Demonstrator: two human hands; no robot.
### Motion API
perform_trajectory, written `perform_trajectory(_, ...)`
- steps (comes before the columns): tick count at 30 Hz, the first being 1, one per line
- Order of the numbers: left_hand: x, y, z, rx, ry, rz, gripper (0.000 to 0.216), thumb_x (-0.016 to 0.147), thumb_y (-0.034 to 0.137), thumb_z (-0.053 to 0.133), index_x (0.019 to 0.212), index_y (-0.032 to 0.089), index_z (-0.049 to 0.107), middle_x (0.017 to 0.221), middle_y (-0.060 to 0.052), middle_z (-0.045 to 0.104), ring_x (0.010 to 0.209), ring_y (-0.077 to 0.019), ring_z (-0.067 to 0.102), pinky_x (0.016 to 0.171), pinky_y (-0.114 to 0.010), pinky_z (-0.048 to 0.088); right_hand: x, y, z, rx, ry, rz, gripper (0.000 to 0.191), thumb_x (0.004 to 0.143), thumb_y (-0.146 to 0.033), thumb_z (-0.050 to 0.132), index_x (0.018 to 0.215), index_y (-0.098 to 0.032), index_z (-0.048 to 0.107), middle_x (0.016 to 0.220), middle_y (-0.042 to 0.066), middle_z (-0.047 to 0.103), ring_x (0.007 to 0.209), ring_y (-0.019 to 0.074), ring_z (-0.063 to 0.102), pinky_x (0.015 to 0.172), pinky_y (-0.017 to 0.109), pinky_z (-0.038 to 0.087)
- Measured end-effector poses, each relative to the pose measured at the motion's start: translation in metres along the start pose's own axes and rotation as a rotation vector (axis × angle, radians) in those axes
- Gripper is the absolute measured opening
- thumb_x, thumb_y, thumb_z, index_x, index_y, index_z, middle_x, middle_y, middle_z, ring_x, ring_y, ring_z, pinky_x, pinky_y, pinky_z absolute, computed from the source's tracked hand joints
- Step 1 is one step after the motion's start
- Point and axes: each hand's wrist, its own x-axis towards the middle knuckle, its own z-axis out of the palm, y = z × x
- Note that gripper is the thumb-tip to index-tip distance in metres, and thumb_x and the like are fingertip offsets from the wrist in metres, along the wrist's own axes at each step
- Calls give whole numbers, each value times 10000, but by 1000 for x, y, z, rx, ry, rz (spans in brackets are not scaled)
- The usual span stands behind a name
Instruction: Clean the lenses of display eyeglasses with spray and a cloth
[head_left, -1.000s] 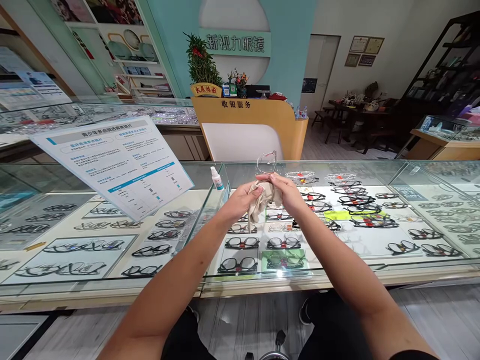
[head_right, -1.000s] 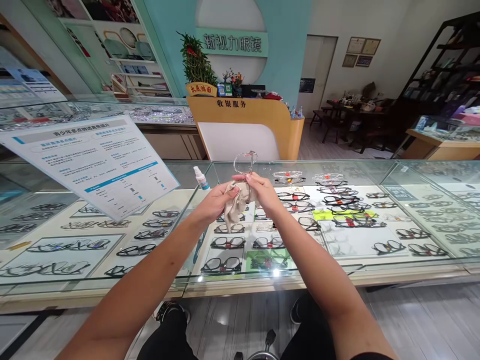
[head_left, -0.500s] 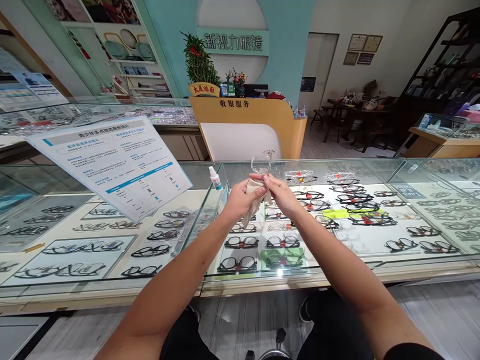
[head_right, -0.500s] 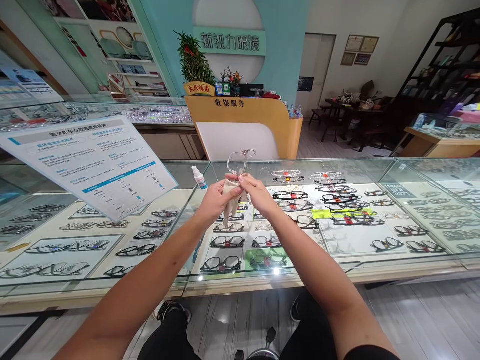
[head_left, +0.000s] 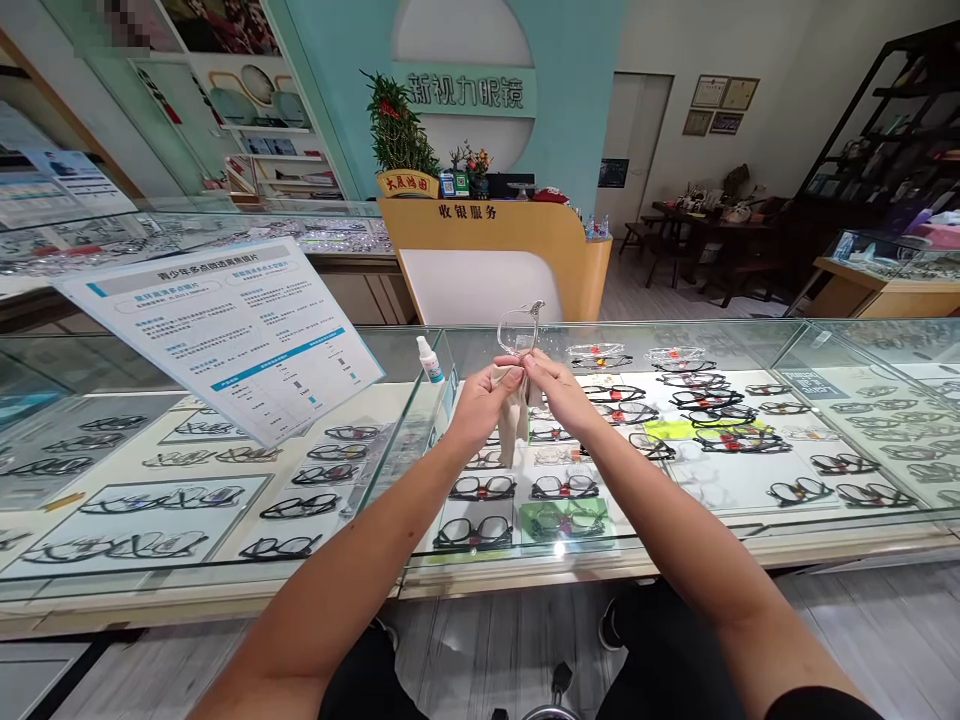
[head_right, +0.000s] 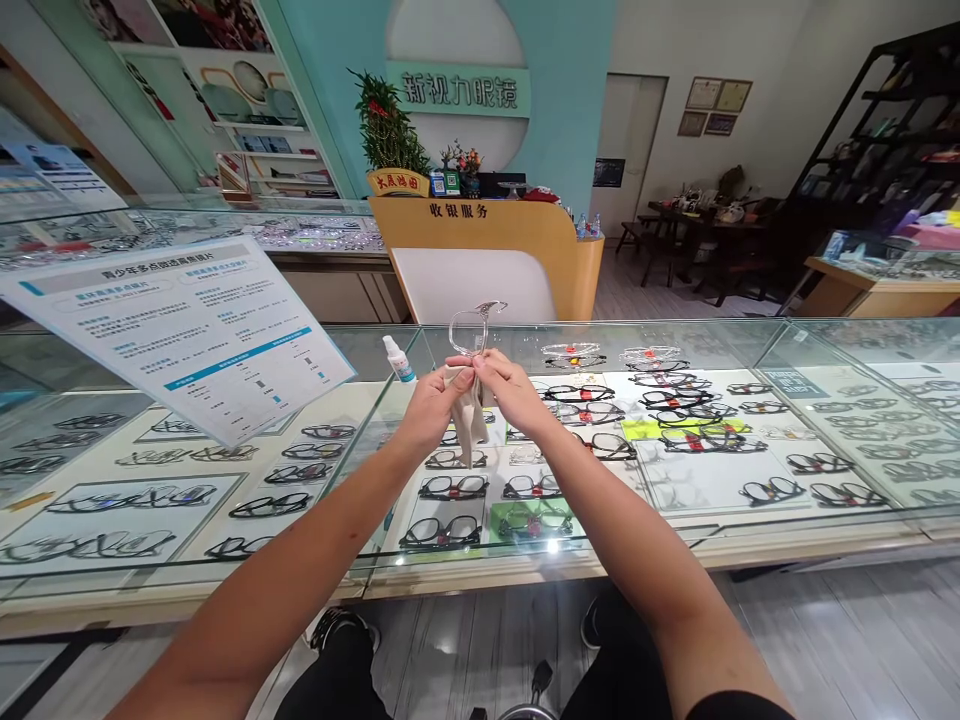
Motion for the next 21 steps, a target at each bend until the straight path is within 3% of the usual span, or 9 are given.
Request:
perform_trajectory(4,1,-2,-4,-15,-38,-14,724,743,787,911,1131,189,777,730,26,663,724,-161,610,718,-287,475,0,2,-1,55,43,37,614,976,-811,641,1093,-274,915,1128,68,732,1244,283,610,1223,442,427)
perform_trajectory(9,3,-2,-8,-27,-112,-44,645,775,782,893,1030,201,777,736,3,680,712,-174,643,669,-283,466,1,6,-4,104,68,83,603,934,-813,696,1089,-273,913,1160,71,735,1227,291,638,1200,455,463)
perform_trajectory(15,3,-4,-8,-27,-48,-68,648,742,793,908,872,188,716,716,7,657,648,-137,578,627,-270,446,1,3,-8,-10,5,13,635,962,-838,641,981,-261,905,1187,87,779,1200,286,609,1222,491,434)
perform_trajectory(21,3,-1,-6,-3,-73,-108,658,729,771,927,925,178,718,717,21,641,643,-126,543,623,-269,431,0,1,-7,-67,-37,-18,679,950,-884,613,1016,-278,910,1180,91,746,1205,303,615,1186,497,453)
